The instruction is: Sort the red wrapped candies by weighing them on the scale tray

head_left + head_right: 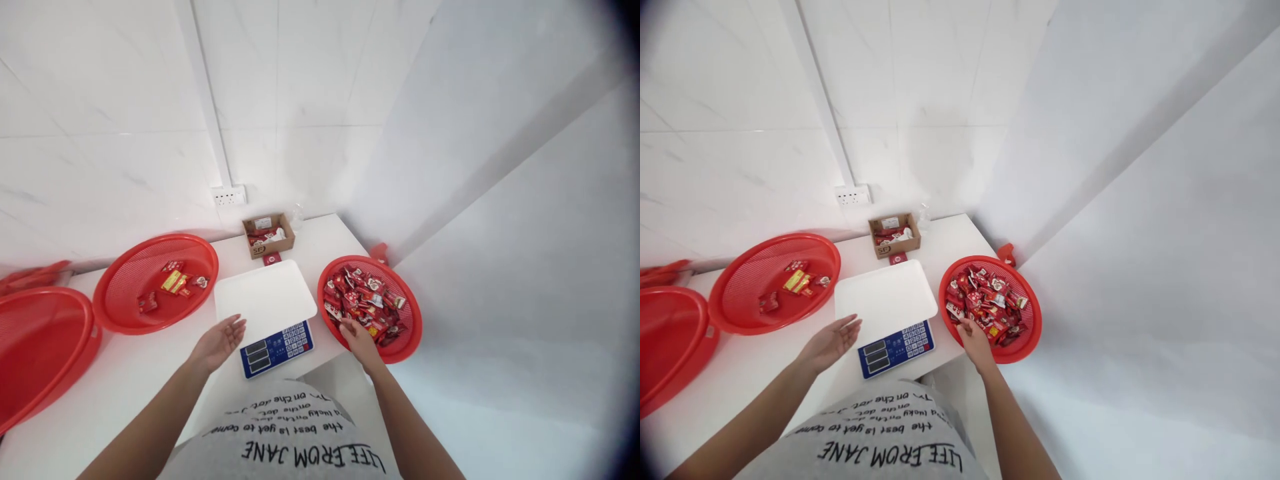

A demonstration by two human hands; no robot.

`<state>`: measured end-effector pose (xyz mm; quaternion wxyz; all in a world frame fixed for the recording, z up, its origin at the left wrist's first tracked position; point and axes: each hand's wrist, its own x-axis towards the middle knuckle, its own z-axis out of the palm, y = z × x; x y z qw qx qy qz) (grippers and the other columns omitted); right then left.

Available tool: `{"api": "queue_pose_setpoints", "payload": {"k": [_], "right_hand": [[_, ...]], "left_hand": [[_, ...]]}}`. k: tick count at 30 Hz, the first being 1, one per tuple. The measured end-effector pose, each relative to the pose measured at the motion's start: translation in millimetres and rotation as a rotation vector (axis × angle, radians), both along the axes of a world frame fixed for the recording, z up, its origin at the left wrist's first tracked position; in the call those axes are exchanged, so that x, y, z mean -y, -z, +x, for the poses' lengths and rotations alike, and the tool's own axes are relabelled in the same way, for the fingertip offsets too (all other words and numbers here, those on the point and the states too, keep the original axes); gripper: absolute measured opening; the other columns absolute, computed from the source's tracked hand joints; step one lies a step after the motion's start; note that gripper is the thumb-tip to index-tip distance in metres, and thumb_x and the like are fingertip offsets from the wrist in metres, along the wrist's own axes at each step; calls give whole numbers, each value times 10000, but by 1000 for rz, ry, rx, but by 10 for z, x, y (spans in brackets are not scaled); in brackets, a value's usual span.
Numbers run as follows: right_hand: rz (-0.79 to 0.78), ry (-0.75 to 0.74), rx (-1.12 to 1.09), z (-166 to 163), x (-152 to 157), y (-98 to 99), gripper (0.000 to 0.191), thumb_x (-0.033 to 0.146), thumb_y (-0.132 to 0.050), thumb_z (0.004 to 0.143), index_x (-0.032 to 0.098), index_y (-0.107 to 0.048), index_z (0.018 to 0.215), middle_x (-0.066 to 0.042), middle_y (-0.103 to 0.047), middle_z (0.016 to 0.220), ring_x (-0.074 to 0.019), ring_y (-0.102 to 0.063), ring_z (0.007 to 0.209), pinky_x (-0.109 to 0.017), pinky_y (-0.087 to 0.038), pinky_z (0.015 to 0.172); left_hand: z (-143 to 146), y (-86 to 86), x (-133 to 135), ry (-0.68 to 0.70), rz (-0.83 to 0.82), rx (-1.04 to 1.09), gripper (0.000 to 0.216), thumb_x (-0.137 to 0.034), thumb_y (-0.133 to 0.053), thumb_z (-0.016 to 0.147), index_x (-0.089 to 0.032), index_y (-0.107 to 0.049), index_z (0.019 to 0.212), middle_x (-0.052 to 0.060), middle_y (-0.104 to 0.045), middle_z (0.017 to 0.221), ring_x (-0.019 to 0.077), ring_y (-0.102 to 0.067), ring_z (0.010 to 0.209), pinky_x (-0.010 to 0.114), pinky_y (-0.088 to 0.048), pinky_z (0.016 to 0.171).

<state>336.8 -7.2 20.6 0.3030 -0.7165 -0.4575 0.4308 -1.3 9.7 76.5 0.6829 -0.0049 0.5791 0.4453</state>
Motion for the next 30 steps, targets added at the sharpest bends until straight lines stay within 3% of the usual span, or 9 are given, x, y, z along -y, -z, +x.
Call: {"api": "queue_pose_setpoints", "payload": {"k": [7, 13, 18, 21, 25, 30], "right_hand": [[-68, -191, 170, 225, -245, 299, 348, 248, -509, 767, 126, -623, 1072, -126, -657, 1102, -242, -601, 1032, -365, -423, 931], [-19, -366, 301, 155, -460, 408, 508, 217, -502, 781, 113, -493, 1278, -145, -515, 1286, -240, -468, 1203, -320, -317, 1028], [-23, -420, 399, 170, -524, 468, 562, 209, -530, 768, 198, -458, 1325, -157, -476, 1267, -300, -508, 1126, -386, -378, 939], [4, -405, 410, 237, -553, 514, 475, 207, -487, 793, 209, -509, 1268, -144, -502, 1225, -291, -528, 1079, -381, -390, 896], [7, -376, 341, 376, -608, 559, 305, 190, -392, 827, 161, -630, 1015, -116, -621, 1025, -239, -568, 983, -338, -392, 882], [9, -311, 153, 606, -572, 520, 197, 276, -461, 772, 175, -619, 833, -86, -674, 904, -231, -603, 870, -339, -429, 840]], "left_hand": [[468, 52, 259, 203, -23, -39, 92, -169, -569, 826, -123, -592, 902, 77, -671, 779, 120, -641, 606, 213, -532, 578], [641, 143, 325, 186, -31, -49, 97, -187, -584, 813, -140, -578, 898, 55, -672, 778, 110, -634, 610, 218, -524, 607], [801, 137, 404, 150, -35, -60, 100, -193, -601, 797, -140, -582, 880, 65, -681, 790, 118, -642, 625, 221, -520, 622], [903, 109, 443, 119, -66, -79, 121, -199, -609, 791, -143, -578, 893, 59, -680, 787, 119, -644, 627, 217, -514, 619], [1030, 112, 493, 95, -89, -91, 139, -210, -606, 795, -144, -574, 913, 50, -673, 777, 116, -640, 627, 211, -506, 607], [1169, 160, 535, 91, -106, -78, 143, -213, -597, 801, -142, -575, 924, 52, -668, 798, 110, -633, 631, 212, -505, 619]]}}
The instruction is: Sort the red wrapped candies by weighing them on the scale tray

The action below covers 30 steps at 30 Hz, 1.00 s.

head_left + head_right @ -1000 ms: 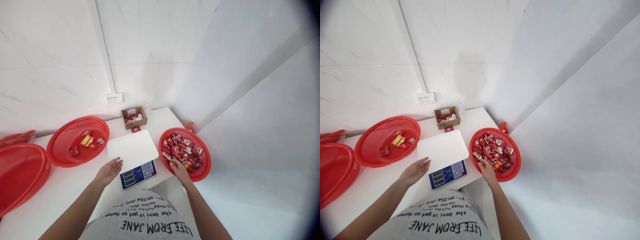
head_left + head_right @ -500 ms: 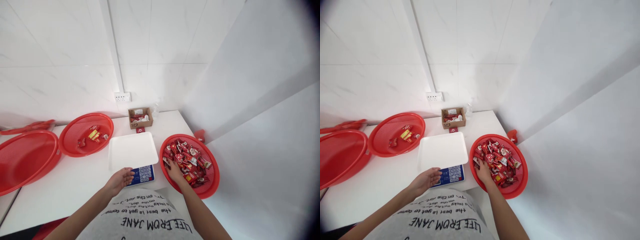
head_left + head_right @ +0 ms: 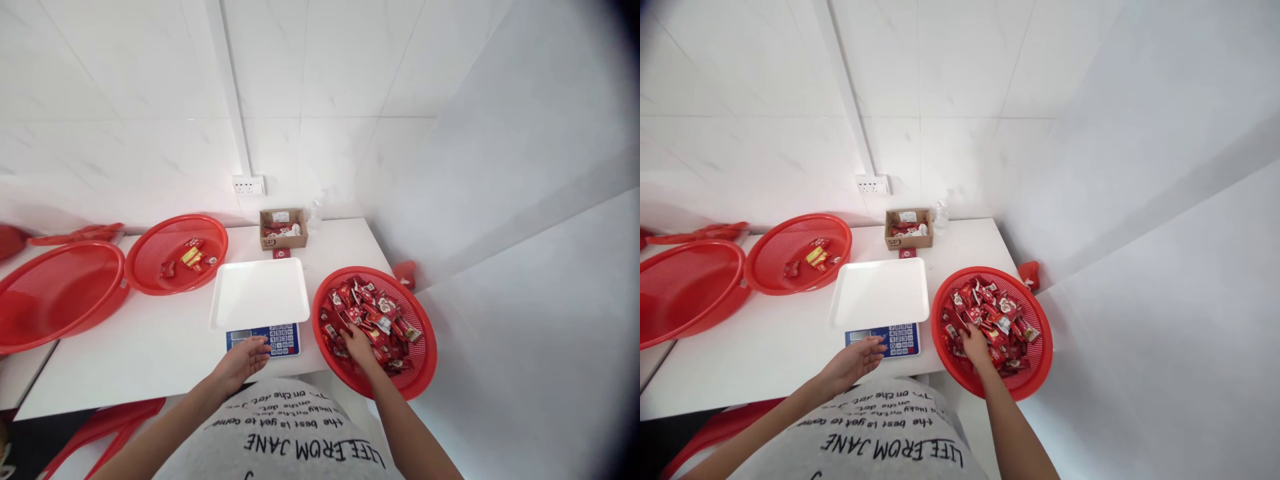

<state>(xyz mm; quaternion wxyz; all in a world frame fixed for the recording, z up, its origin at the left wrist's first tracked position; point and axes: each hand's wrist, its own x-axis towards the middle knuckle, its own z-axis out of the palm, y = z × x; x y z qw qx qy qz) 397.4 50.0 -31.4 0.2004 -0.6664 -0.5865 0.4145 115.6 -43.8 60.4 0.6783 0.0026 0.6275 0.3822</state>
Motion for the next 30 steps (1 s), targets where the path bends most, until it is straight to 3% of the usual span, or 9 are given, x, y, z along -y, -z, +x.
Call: {"api": "queue_pose_setpoints", "payload": {"k": [6, 10, 13, 15, 18, 20, 23, 26, 30], "right_hand": [[-92, 137, -286, 170, 150, -168, 213, 416, -537, 714, 209, -560, 756, -25, -640, 666, -199, -579, 575, -332, -477, 585], [-133, 202, -441, 99, 223, -335, 254, 455, -566, 706, 213, -554, 784, -8, -614, 628, -177, -552, 532, -326, -477, 551], [-191, 216, -565, -77, 270, -509, 283, 446, -613, 692, 201, -564, 826, 6, -599, 637, -146, -527, 518, -296, -458, 533], [-226, 148, -635, -260, 313, -643, 275, 411, -639, 686, 185, -582, 833, 7, -607, 675, -123, -518, 535, -268, -439, 539], [-259, -109, -621, -595, 397, -827, 231, 350, -619, 716, 156, -623, 842, -1, -631, 702, -110, -521, 558, -248, -419, 550], [-285, -268, -588, -796, 446, -903, 221, 317, -608, 725, 147, -635, 864, 0, -643, 693, -116, -539, 568, -247, -421, 554], [-243, -326, -555, -930, 455, -913, 249, 307, -574, 753, 157, -634, 942, -14, -674, 781, -133, -582, 638, -260, -453, 602], [-141, -174, -417, -789, 349, -796, 303, 348, -521, 793, 180, -617, 1026, -43, -684, 924, -163, -619, 767, -286, -487, 680], [36, 29, 35, -397, 107, -532, 347, 316, -436, 839, 176, -590, 1117, -87, -647, 1107, -206, -595, 1003, -332, -450, 884]], "left_hand": [[91, 34, -57, 39, 0, 4, 133, -197, -605, 789, -145, -574, 907, 52, -660, 797, 112, -625, 641, 223, -502, 642], [98, 20, -113, 111, 44, 8, 174, -205, -635, 769, -150, -579, 924, 54, -659, 821, 115, -614, 659, 235, -493, 658], [94, -28, -148, 240, 109, 2, 238, -266, -669, 752, -150, -601, 948, 62, -660, 884, 121, -605, 703, 248, -485, 685], [94, -66, -164, 356, 164, -12, 317, -323, -688, 737, -157, -616, 997, 71, -660, 960, 133, -601, 769, 256, -479, 713], [89, -103, -173, 507, 246, -6, 401, -363, -707, 713, -177, -624, 1059, 68, -656, 1047, 146, -593, 840, 257, -470, 732], [67, -107, -178, 544, 282, 9, 371, -372, -705, 713, -163, -643, 1014, 65, -673, 1000, 143, -597, 813, 243, -465, 702], [-28, -100, -218, 465, 278, 21, 309, -360, -695, 730, -134, -645, 935, 67, -687, 892, 126, -604, 729, 211, -458, 637], [-200, -104, -329, 285, 200, 21, 254, -327, -676, 760, -139, -607, 916, 76, -687, 897, 117, -616, 683, 201, -474, 608], [-435, -123, -494, 128, 141, 71, 245, -303, -597, 828, -153, -563, 1019, 114, -644, 1111, 160, -655, 806, 250, -527, 683]]}}
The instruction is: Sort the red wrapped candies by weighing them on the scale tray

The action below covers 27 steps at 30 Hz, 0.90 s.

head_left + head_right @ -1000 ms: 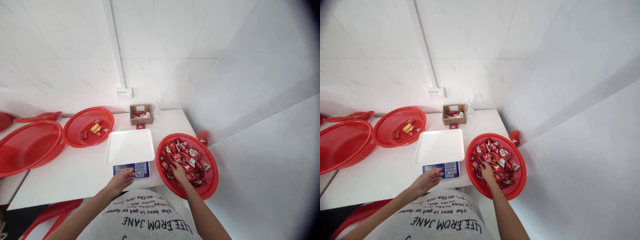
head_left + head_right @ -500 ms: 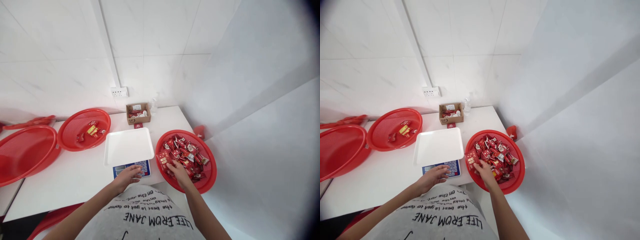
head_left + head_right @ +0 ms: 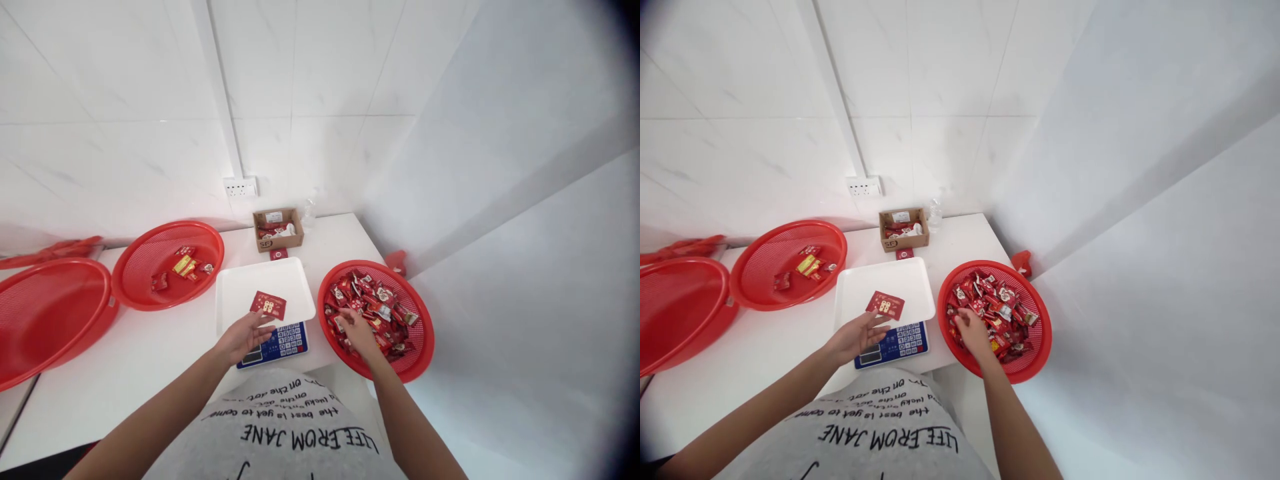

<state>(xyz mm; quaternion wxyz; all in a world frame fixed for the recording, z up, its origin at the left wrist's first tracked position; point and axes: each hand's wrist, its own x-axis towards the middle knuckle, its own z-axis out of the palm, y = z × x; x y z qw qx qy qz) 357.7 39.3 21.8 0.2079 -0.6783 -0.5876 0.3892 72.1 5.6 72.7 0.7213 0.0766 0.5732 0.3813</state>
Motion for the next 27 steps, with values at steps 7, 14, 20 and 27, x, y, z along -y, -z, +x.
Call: {"api": "queue_pose_setpoints", "payload": {"k": [7, 14, 20, 27], "right_hand": [[-54, -2, 283, 38, -251, 396, 542, 255, -529, 785, 144, -464, 1312, -140, -380, 1422, -315, -217, 1352, -449, -205, 1077], [-229, -81, 548, -131, -213, 574, 884, 439, -516, 789, 229, 15, 1464, -115, -66, 1533, -355, 70, 1384, -640, -169, 1000], [-264, -114, 569, -100, -49, 543, 780, 404, -415, 851, 142, -12, 1465, -159, -187, 1503, -345, -93, 1378, -543, -223, 1033], [-337, -72, 608, -180, -139, 653, 713, 398, -459, 839, 120, -193, 1440, -226, -199, 1479, -397, -111, 1360, -636, -259, 956]], "left_hand": [[-121, -12, 92, 127, -88, 20, 384, -298, -608, 818, -148, -515, 1160, 155, -626, 1157, 203, -664, 901, 274, -541, 741], [-242, 31, 176, 137, -69, -7, 396, -286, -594, 829, -135, -505, 1183, 170, -638, 1135, 193, -672, 858, 285, -538, 758], [-242, 39, 151, 118, -76, -9, 323, -276, -589, 833, -133, -529, 1116, 172, -648, 1107, 196, -674, 863, 288, -533, 772], [-258, 61, 123, 123, -69, -1, 297, -275, -617, 809, -148, -547, 1068, 164, -652, 1100, 203, -671, 880, 302, -527, 797]]}}
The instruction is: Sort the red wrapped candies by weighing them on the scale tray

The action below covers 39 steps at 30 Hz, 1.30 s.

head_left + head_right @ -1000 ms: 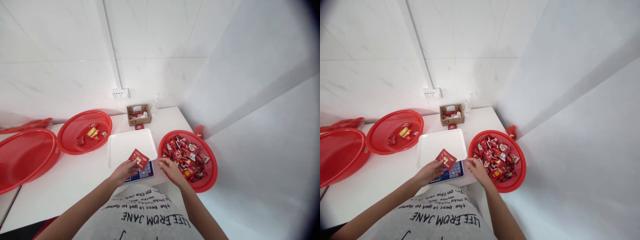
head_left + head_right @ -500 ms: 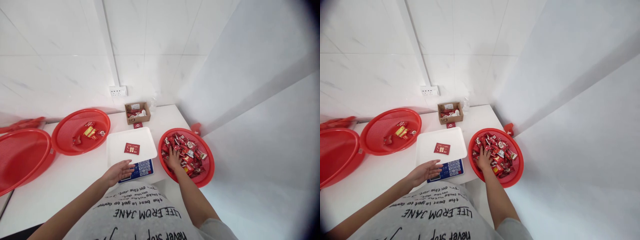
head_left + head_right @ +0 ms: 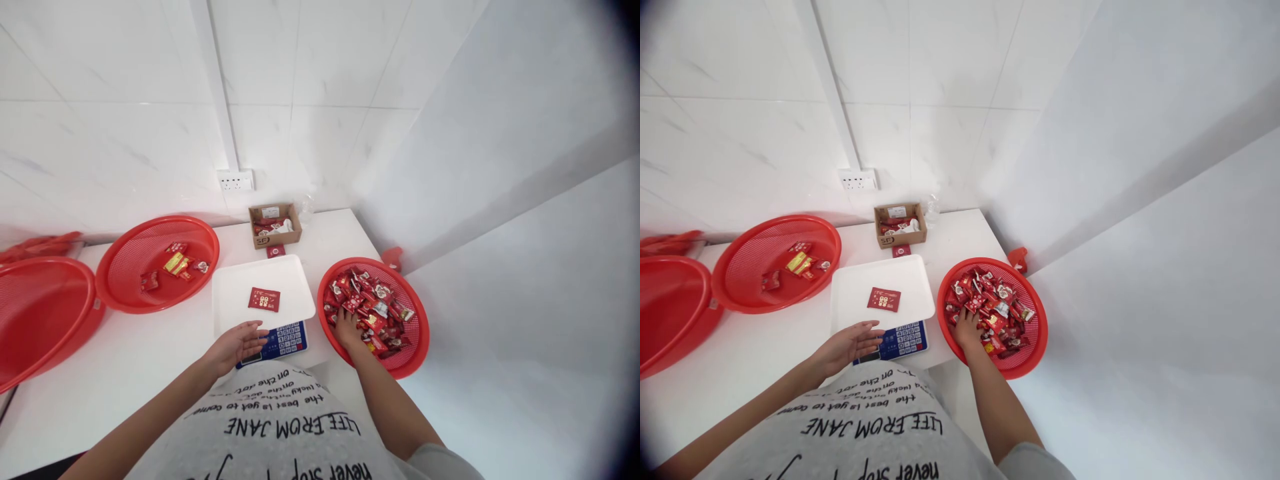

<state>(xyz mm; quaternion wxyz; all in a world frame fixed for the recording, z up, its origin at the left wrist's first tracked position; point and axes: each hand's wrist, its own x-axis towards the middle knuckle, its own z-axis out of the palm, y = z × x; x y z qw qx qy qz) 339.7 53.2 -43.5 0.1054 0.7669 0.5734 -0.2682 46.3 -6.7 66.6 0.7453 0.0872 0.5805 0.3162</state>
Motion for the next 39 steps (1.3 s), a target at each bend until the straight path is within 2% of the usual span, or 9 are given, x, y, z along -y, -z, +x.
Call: {"api": "queue_pose_setpoints", "payload": {"k": [5, 13, 17, 22, 25, 28, 32, 34, 39], "right_hand": [[95, 12, 5, -19, -28, 14, 582, 318, -447, 851, 111, -318, 1379, -234, -300, 1422, -395, -157, 1333, -607, -301, 928], [225, 29, -194, 144, 22, -69, 400, 168, -587, 691, 122, -556, 1088, -175, -578, 1168, -307, -504, 1092, -390, -365, 929], [311, 201, -317, 279, -3, -170, 320, 264, -536, 720, 156, -554, 1020, -114, -660, 967, -274, -593, 924, -366, -431, 835], [458, 525, -474, 394, -3, -340, 401, 340, -511, 705, 145, -517, 1055, -124, -645, 1061, -267, -594, 969, -360, -458, 843], [483, 668, -645, 372, -3, -465, 474, 385, -511, 710, 162, -472, 1127, -105, -645, 1094, -237, -631, 910, -336, -514, 758], [457, 765, -846, 253, -15, -635, 515, 394, -540, 696, 209, -431, 1165, -65, -665, 1061, -210, -661, 815, -325, -542, 666], [322, 850, -1135, -110, 7, -886, 429, 340, -625, 623, 237, -466, 1008, 16, -672, 753, -166, -634, 600, -296, -527, 559], [246, 825, -1229, -376, 58, -982, 379, 307, -667, 584, 234, -483, 907, 47, -636, 643, -131, -586, 504, -261, -499, 507], [44, 730, -1485, -1054, 270, -1115, 353, 246, -721, 557, 215, -494, 826, 62, -626, 602, -93, -548, 459, -213, -462, 476]], "left_hand": [[-42, 42, -11, 17, 10, 5, 328, -286, -637, 793, -146, -542, 1075, 162, -652, 1104, 209, -669, 890, 306, -526, 809], [-71, 52, -16, 35, 20, 12, 328, -298, -648, 785, -150, -560, 1065, 156, -655, 1099, 204, -671, 876, 305, -530, 795], [-78, 24, -28, 38, 16, 9, 312, -268, -637, 793, -146, -554, 1068, 159, -665, 1079, 207, -672, 874, 304, -529, 791], [-98, 52, -31, 54, 19, 29, 332, -259, -638, 791, -143, -541, 1087, 159, -665, 1080, 201, -671, 865, 297, -530, 779], [-96, 44, -34, 69, 16, 23, 334, -259, -637, 792, -143, -541, 1090, 159, -662, 1084, 195, -670, 855, 289, -529, 768], [-69, -2, -44, 84, 10, 8, 338, -263, -654, 778, -147, -557, 1080, 155, -660, 1089, 186, -667, 842, 279, -526, 752], [15, -91, -74, 156, 68, 48, 392, -304, -694, 741, -155, -566, 1081, 153, -637, 1132, 200, -647, 898, 292, -516, 763], [74, -126, -91, 193, 118, 62, 446, -347, -703, 728, -162, -560, 1107, 148, -614, 1168, 214, -621, 961, 305, -505, 789], [201, -129, -90, 245, 247, 165, 459, -374, -687, 748, -210, -540, 1151, 113, -597, 1161, 228, -575, 1039, 353, -494, 818]]}}
